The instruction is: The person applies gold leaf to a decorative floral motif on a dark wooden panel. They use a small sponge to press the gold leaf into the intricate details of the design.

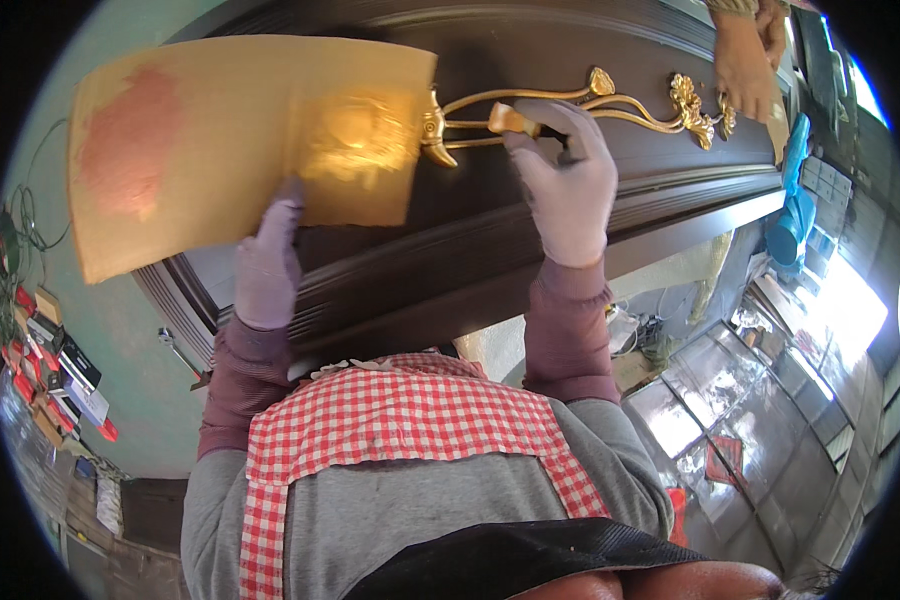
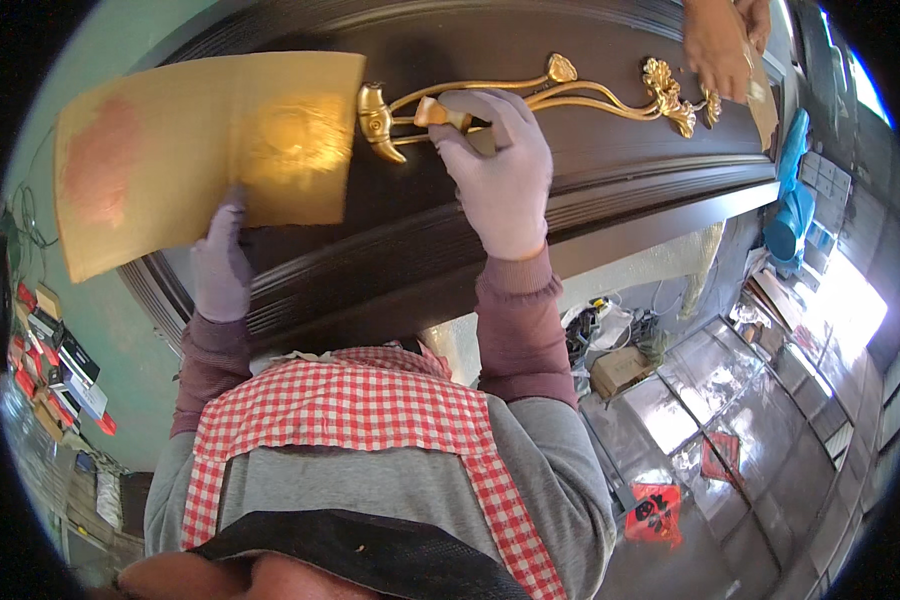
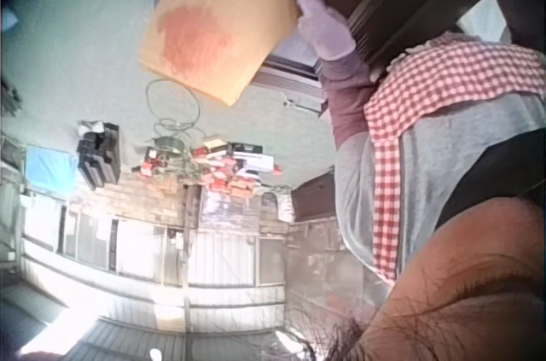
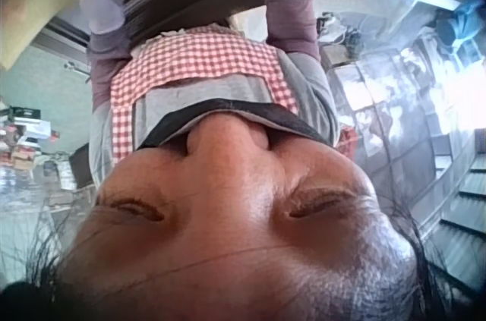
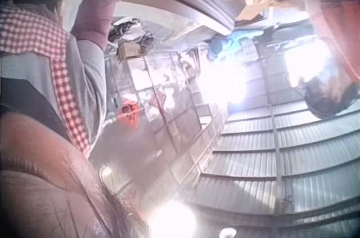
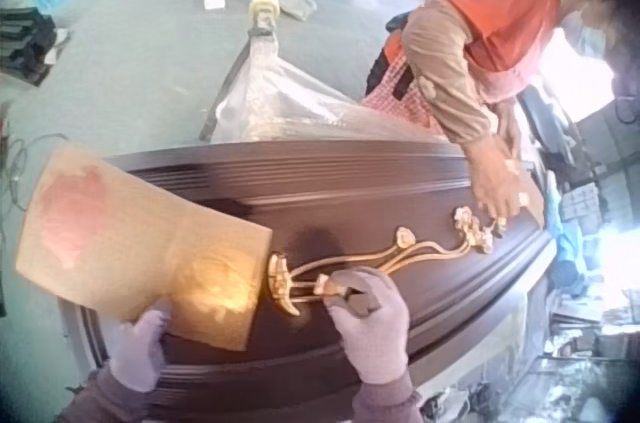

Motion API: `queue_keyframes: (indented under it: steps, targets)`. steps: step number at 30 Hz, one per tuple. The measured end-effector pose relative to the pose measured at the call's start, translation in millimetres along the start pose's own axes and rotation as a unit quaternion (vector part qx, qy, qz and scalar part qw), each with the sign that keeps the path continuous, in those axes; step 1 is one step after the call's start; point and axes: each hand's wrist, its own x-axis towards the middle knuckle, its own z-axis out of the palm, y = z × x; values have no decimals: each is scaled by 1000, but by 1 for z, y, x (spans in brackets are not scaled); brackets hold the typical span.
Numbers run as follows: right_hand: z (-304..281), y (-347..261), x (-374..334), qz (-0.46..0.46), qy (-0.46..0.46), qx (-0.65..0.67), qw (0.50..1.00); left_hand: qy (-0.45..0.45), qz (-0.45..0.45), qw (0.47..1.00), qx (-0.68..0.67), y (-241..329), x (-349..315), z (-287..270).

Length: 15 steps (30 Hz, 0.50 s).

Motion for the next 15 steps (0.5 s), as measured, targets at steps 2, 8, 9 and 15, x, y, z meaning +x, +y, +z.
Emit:
queue_keyframes:
  steps: [2,8,9,15]
  targets:
    - [10,22,-4,-28,-16,-56,998,47,42,997,38,-2,7,-7]
    - [38,55,-6,-100,-66,-96,988,77,41,993,81,-18,4,-12]
    - [41,54,-5,-109,-66,-96,987,70,29,994,80,-19,1,-12]
    - [50,55,2,-160,-78,-135,975,75,86,990,84,-18,3,-7]
